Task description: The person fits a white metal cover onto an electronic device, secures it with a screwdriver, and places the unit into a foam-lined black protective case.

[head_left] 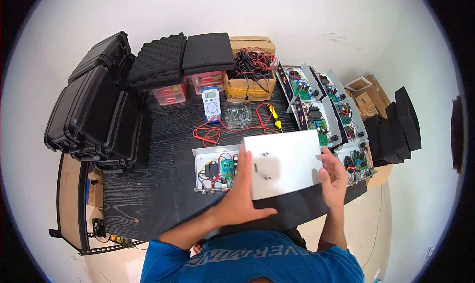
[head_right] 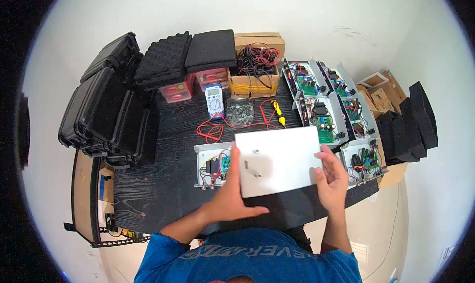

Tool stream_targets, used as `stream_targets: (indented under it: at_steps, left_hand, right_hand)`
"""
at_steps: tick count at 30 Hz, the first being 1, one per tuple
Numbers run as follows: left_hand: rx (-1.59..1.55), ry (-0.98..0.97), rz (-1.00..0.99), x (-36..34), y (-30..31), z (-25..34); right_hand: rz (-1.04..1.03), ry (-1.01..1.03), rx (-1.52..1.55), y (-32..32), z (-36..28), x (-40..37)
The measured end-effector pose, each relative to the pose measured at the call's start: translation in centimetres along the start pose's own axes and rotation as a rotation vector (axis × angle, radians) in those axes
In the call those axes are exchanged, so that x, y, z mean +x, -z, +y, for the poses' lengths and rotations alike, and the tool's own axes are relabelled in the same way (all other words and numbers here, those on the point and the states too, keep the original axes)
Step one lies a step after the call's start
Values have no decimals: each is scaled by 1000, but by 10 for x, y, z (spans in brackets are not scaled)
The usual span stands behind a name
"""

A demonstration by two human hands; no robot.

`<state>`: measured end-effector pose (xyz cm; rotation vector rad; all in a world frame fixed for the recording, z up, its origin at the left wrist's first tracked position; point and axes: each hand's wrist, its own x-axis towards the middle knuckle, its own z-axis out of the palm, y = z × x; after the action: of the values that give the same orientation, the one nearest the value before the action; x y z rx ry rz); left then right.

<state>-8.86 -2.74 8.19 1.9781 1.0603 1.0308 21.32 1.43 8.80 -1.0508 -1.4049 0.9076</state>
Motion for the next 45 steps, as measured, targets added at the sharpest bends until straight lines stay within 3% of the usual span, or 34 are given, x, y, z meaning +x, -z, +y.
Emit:
stream_targets:
  at_steps: [6, 8, 12, 15, 18, 21, 27, 37, 45]
  left_hand:
    - [35, 128, 217, -12, 66, -12]
    - [-66, 130, 316, -21, 82, -19]
    - [-36, 128, 477, -30, 103, -36]
    - [142, 113, 451, -33, 118, -46]
    - [182, 135, 427, -35, 118, -55]
    - [92, 177, 429, -35, 112, -63]
    - [143, 178, 439, -35, 108, -71]
    - [212, 202, 433, -33, 111, -73]
    - [14, 223, 474, -28, 111, -76]
  right_hand:
    - [-250, 153, 180, -65, 12, 22]
    - [-409, 341, 8, -77, 23, 30]
    - [-462, 579, -185, -110, 48, 33]
    - [-460, 752, -292, -133, 83, 30]
    - [-373, 598, -284, -140, 95, 23]
    - [-259, 571, -270, -142, 98, 31]
    - [-294, 668, -334, -146, 106, 43]
    - [-182, 754, -331, -158, 102, 49]
    - [-69, 701, -379, -167, 96, 56]
